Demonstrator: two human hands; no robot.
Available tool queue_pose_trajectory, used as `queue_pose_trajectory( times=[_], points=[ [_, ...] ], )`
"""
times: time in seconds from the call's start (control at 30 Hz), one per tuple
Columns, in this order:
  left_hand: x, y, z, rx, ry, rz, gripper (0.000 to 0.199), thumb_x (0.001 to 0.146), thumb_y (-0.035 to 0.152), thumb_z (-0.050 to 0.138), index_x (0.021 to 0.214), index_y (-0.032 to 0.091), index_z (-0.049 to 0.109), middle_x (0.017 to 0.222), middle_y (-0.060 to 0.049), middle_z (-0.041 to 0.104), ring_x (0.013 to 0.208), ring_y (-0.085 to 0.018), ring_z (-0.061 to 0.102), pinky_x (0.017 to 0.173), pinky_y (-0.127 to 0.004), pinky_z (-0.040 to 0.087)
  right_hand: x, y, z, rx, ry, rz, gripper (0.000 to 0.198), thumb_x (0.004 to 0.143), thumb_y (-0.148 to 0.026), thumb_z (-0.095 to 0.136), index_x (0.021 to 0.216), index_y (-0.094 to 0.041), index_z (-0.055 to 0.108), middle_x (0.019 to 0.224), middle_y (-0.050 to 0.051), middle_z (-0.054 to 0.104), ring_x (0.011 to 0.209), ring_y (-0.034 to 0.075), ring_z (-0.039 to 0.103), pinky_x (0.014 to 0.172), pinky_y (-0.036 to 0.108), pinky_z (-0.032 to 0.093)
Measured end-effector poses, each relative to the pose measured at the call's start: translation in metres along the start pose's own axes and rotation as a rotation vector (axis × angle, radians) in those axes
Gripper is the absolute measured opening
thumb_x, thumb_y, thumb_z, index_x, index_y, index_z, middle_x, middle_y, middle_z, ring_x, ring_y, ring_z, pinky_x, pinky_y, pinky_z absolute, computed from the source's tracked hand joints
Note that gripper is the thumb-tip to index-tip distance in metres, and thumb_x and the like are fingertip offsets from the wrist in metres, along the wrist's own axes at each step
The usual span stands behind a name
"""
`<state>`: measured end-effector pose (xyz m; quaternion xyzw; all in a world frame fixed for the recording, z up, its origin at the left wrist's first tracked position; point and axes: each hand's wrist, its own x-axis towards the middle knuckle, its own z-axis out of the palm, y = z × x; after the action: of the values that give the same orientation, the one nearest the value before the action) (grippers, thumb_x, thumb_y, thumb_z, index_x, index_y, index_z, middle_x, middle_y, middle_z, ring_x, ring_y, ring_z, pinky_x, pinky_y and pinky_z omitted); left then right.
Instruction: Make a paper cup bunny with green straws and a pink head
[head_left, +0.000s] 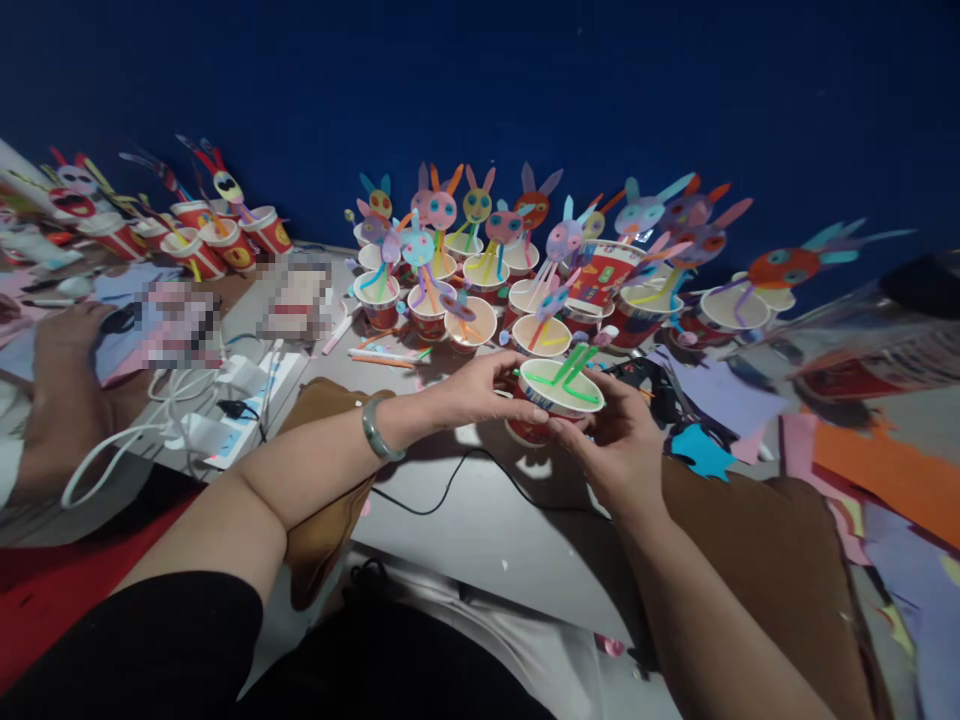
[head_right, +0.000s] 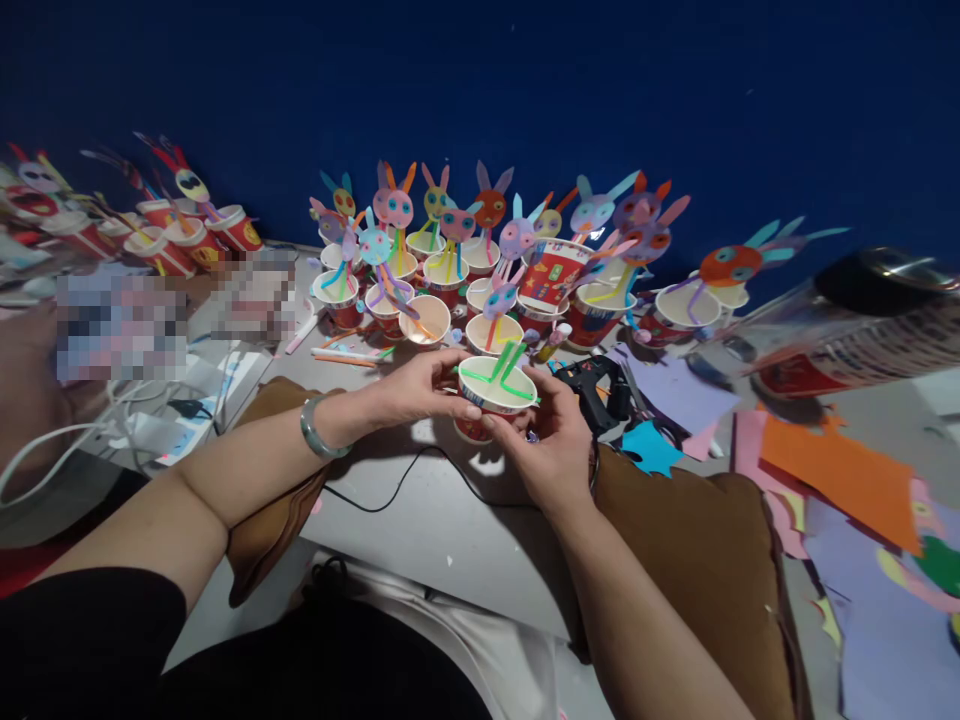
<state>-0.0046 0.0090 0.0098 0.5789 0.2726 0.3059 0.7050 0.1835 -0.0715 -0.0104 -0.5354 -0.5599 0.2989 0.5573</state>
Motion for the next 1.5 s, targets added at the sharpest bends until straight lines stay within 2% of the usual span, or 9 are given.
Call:
queue_pose_trajectory(
  times=[0.17,0.23,0.37,0.47,0.57,0.7,0.83,1.27,1.5],
  points=[
    [-0.0008,0.0041,-0.0003,0.005,0.044,0.041,0.078,0.053,0.037,0.097,0.121,0.015,0.064,0.128,-0.015,0.064,0.116,-0.027,0.063,0.103,-0.044,0.047,0.0006,-0.0014,-0.0002,-0.048,-0.034,0.023,0.067,0.069,-0.048,0.087,0.126,-0.023,0.061,0.11,0.009,0.069,0.062,0.011,0.057,0.058,0.032,0.055],
    [-0.0009,0.0046,-0.0007,0.034,0.07,0.068,0.074,0.056,0.039,0.095,0.12,0.014,0.066,0.126,-0.015,0.065,0.114,-0.026,0.064,0.102,-0.043,0.048,-0.0004,-0.0022,0.0005,-0.056,-0.056,0.018,0.067,0.07,-0.048,0.087,0.126,-0.024,0.061,0.103,0.006,0.068,0.058,0.01,0.053,0.054,0.03,0.053],
    [0.0003,0.0028,-0.0028,0.146,0.106,0.122,0.055,0.063,0.045,0.09,0.104,0.012,0.073,0.108,-0.011,0.071,0.103,-0.022,0.065,0.096,-0.038,0.049,-0.0036,-0.0015,0.0034,-0.075,-0.09,-0.011,0.065,0.072,-0.044,0.085,0.128,-0.026,0.06,0.098,0.003,0.065,0.055,0.009,0.052,0.051,0.029,0.05],
    [0.0008,0.0021,-0.004,0.233,0.118,0.205,0.037,0.069,0.04,0.086,0.093,0.013,0.076,0.107,-0.01,0.072,0.101,-0.019,0.064,0.096,-0.035,0.047,-0.0055,-0.0006,0.0056,-0.075,-0.122,-0.016,0.064,0.072,-0.042,0.085,0.128,-0.026,0.059,0.108,0.006,0.065,0.054,0.008,0.052,0.049,0.028,0.049],
    [0.0007,0.0026,-0.0043,0.304,0.154,0.24,0.029,0.071,0.04,0.084,0.081,0.014,0.077,0.105,-0.01,0.071,0.1,-0.018,0.065,0.097,-0.036,0.047,-0.0066,-0.0012,0.0066,-0.08,-0.147,-0.026,0.065,0.071,-0.042,0.086,0.128,-0.025,0.059,0.11,0.007,0.065,0.053,0.008,0.052,0.048,0.028,0.049],
    [0.0005,0.0038,-0.0043,0.344,0.18,0.243,0.031,0.072,0.045,0.083,0.07,0.015,0.074,0.102,-0.01,0.072,0.101,-0.019,0.065,0.1,-0.038,0.047,-0.0075,-0.0034,0.0065,-0.11,-0.161,-0.046,0.068,0.069,-0.043,0.088,0.128,-0.026,0.06,0.104,0.005,0.066,0.053,0.009,0.054,0.05,0.029,0.05],
    [0.0002,0.0056,-0.0041,0.342,0.157,0.222,0.031,0.073,0.044,0.082,0.067,0.014,0.072,0.104,-0.01,0.072,0.101,-0.019,0.066,0.1,-0.038,0.047,-0.0073,-0.0034,0.0064,-0.131,-0.158,-0.038,0.069,0.068,-0.045,0.088,0.128,-0.025,0.06,0.11,0.007,0.068,0.055,0.009,0.055,0.05,0.029,0.051],
    [0.0006,0.0077,-0.0075,0.326,0.093,0.19,0.023,0.073,0.038,0.083,0.078,0.016,0.079,0.107,-0.01,0.073,0.108,-0.021,0.065,0.105,-0.04,0.045,-0.008,-0.0031,0.0073,-0.117,-0.157,-0.034,0.069,0.068,-0.048,0.087,0.127,-0.024,0.061,0.108,0.008,0.069,0.057,0.011,0.057,0.049,0.028,0.051],
    [0.0005,0.009,-0.0058,0.297,0.116,0.201,0.03,0.07,0.044,0.085,0.075,0.015,0.077,0.106,-0.011,0.072,0.107,-0.022,0.065,0.104,-0.042,0.045,-0.0086,-0.0046,0.0076,-0.122,-0.169,-0.039,0.066,0.07,-0.047,0.086,0.127,-0.025,0.062,0.106,0.007,0.069,0.057,0.012,0.057,0.05,0.029,0.051]
  ],
)
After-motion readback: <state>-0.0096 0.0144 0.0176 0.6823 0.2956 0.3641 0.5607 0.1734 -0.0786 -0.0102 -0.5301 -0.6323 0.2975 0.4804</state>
